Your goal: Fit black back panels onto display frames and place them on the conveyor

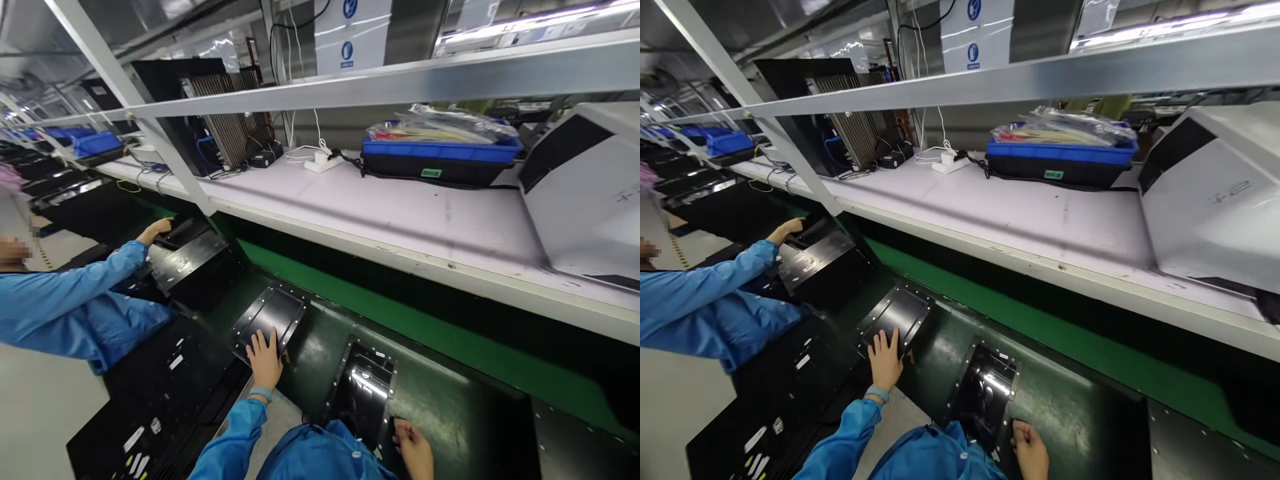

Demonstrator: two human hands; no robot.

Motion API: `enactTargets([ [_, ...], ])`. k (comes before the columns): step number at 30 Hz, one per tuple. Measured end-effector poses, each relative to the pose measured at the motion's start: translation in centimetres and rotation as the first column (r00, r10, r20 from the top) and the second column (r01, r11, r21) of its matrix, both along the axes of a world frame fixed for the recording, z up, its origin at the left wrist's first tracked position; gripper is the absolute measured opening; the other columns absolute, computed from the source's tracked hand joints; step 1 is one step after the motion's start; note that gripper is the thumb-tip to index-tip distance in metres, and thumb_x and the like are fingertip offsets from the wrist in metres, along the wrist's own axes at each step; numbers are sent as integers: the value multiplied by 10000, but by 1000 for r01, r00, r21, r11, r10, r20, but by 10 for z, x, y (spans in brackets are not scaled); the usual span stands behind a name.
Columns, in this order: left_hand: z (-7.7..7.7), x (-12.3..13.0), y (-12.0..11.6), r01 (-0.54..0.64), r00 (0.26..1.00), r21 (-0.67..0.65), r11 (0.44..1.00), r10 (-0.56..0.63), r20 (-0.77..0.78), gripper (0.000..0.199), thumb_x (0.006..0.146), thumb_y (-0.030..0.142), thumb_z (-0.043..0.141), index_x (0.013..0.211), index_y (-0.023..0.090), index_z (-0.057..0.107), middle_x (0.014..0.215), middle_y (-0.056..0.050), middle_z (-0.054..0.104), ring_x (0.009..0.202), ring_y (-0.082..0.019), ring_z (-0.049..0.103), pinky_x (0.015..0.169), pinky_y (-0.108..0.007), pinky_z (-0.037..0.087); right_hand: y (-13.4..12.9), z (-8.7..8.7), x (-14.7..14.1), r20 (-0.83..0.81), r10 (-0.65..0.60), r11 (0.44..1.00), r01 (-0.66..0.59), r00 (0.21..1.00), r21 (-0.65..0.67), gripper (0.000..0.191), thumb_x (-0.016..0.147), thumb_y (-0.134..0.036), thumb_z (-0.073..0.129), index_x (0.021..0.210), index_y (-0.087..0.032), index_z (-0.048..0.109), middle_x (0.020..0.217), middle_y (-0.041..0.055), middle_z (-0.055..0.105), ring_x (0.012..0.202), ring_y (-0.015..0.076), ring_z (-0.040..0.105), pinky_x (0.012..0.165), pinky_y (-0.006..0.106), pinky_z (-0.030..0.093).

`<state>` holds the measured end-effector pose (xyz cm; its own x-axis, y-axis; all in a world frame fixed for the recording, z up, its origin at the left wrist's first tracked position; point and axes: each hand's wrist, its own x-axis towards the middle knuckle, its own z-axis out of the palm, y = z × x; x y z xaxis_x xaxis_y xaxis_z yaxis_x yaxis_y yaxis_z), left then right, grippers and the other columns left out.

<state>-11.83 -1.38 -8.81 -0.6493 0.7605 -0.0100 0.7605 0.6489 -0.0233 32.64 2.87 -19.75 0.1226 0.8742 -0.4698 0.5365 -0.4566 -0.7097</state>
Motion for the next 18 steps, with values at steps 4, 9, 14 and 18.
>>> enactTargets([
  [4,14,-6,-14,113,988,172,979,-128,80,668,888,52,546,1548,157,539,1571,-213,537,1473,-386,489,1216,-510,397,24,39,-35,-242,-96,995,98,966,-6,590,643,-748,658,880,-209,697,769,88,733,750,292,735,647,368,594],
  [9,72,-14,-60,132,931,452,882,-266,248,448,1009,318,523,1417,220,679,1198,-114,799,981,-284,778,823,-339,587,36,92,-104,-413,9,1000,1,911,26,508,640,-685,748,800,-206,689,702,33,685,648,217,680,567,297,495],
  [14,117,11,-66,-252,642,446,859,-197,741,551,864,548,746,1330,253,734,1163,-68,813,1054,-286,762,896,-333,600,15,114,-158,-570,82,991,-125,817,-36,631,664,-760,780,944,-195,757,832,45,728,755,218,698,606,286,503],
  [18,88,66,-29,-521,26,192,831,-210,977,763,613,572,938,1215,136,764,1151,-141,804,1109,-329,747,970,-410,609,-5,111,-157,-671,-206,978,136,712,-156,654,729,-817,726,861,-177,729,858,67,749,781,221,686,691,309,526],
])
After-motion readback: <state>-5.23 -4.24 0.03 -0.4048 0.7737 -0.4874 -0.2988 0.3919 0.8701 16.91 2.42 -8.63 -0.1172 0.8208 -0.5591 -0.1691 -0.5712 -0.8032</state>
